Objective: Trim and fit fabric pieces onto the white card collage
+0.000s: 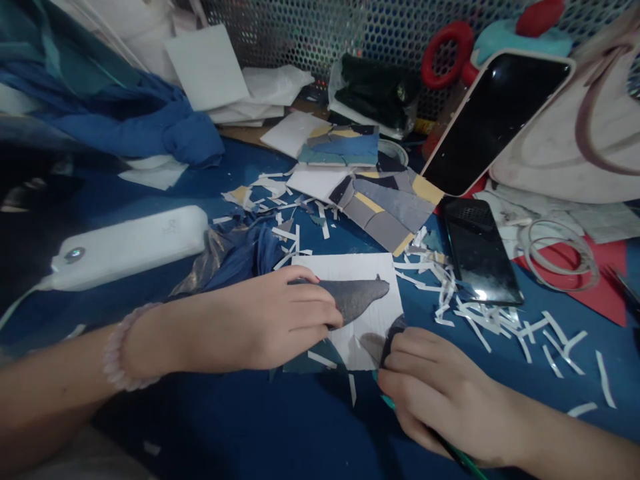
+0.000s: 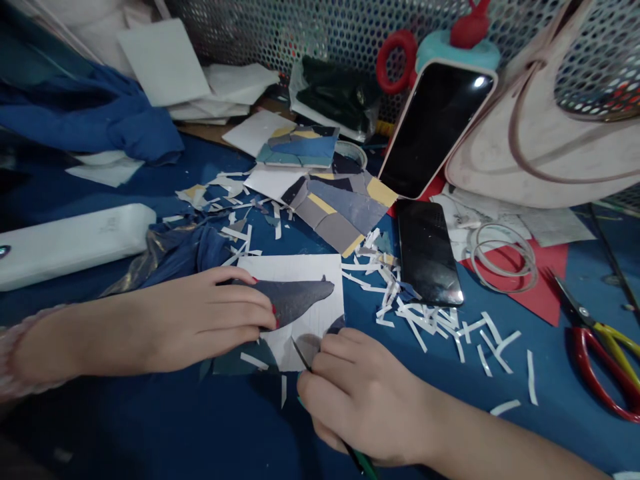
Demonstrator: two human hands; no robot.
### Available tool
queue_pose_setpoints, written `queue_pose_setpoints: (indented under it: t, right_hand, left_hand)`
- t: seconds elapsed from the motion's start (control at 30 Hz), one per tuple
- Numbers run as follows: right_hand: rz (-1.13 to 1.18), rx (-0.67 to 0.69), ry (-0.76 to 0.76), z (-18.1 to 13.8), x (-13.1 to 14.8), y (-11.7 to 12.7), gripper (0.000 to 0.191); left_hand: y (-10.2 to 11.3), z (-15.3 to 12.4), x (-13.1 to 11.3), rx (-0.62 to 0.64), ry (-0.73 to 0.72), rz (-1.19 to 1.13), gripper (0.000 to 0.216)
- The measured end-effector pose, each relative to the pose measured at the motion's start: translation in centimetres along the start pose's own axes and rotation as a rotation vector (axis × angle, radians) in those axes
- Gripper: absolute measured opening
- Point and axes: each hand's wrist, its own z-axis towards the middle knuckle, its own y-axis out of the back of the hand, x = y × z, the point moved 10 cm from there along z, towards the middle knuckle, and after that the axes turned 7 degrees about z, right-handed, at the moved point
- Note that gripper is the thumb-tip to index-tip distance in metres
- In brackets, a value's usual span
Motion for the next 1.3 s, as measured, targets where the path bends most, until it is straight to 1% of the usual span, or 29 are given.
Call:
queue_pose_setpoints:
  t: [0.1, 0.17, 0.27, 0.37, 0.43, 0.47, 0.63, 0.73, 0.93, 1.13, 1.3]
  right_hand:
    - [0.013, -0.001, -0.002, 0.0, 0.0, 0.1, 0.024]
    - [0.013, -0.008, 0.005, 0.0, 0.0, 0.1, 0.025]
    - [0.010, -0.023, 0.017, 0.0, 0.1, 0.1, 0.023]
    - [0.020, -0.020, 0.017, 0.0, 0.1, 0.1, 0.019]
    - [0.041, -0.003, 0.020, 0.0, 0.1, 0.0, 0.019]
    - [0.047, 0.002, 0.022, 0.1, 0.2, 0.0, 0.020]
    - [0.005, -0.039, 0.009, 0.1, 0.1, 0.6, 0.022]
    - [0.011, -0.023, 0.012, 0.0, 0.0, 0.3, 0.021]
    - [0.010, -0.030, 0.014, 0.0, 0.0, 0.2, 0.021]
    - [0.035, -0.032, 0.026, 0.2, 0.3, 0.5, 0.022]
    - [0.011, -0.040, 0.030, 0.1, 0.5, 0.5, 0.021]
  left_hand:
    - [0.3, 0.3, 0.7, 0.000, 0.051, -0.135, 0.039]
    - [0.4, 0.4, 1.5, 0.014, 0.136, -0.263, 0.036]
    - [0.3, 0.0, 3.3, 0.017, 0.364, -0.532, 0.023]
    - [-0.7, -1.1, 4.9, 0.032, 0.632, -0.766, 0.014]
    - [-1.4, -1.8, 5.4, 0.057, 0.745, -0.854, 0.013]
    - [-1.7, -1.9, 5.5, 0.061, 0.764, -0.887, 0.013]
    - [-1.9, -1.6, 5.6, 0.013, 0.705, -0.936, 0.014]
    - [-1.8, -1.6, 5.7, -0.014, 0.693, -0.936, 0.014]
    - [-2.1, -1.7, 5.7, 0.035, 0.702, -0.926, 0.014]
    - [-2.1, -1.6, 5.8, 0.057, 0.660, -0.795, 0.014]
    - [-2.2, -1.7, 5.6, 0.085, 0.624, -0.736, 0.016]
